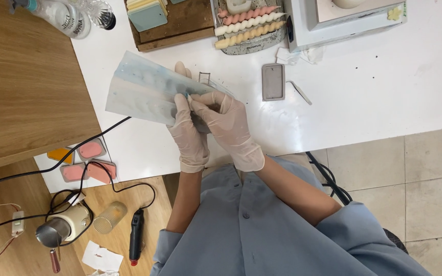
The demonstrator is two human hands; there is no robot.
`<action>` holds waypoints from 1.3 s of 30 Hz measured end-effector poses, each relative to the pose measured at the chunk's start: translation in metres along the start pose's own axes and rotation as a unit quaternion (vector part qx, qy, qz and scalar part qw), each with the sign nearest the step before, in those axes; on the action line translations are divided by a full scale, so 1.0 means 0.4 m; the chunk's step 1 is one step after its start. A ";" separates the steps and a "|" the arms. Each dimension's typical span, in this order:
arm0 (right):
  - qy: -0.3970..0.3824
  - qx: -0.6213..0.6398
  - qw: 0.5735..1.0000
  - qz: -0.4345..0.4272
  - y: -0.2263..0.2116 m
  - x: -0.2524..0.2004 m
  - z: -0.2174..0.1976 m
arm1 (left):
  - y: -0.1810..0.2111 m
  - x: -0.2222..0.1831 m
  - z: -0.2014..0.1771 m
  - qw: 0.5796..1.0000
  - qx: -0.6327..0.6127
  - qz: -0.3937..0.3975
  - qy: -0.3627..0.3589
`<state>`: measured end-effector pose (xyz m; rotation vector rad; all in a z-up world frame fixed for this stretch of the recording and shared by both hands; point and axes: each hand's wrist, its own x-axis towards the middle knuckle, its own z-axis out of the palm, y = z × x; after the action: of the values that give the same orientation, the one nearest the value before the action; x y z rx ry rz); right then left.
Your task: Cleaning a craft production station and using a heat gun to remove wax residue.
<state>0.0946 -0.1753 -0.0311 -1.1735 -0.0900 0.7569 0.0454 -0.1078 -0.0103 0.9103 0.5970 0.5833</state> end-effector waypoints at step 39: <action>-0.159 -0.475 0.822 -0.272 -0.090 0.087 -0.107 | 0.106 0.054 -0.088 0.886 0.455 -0.089 -0.005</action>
<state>0.1573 -0.1955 -0.0288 -1.8221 -1.1518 0.3548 0.0272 -0.0533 0.0038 1.7136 0.9596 0.0945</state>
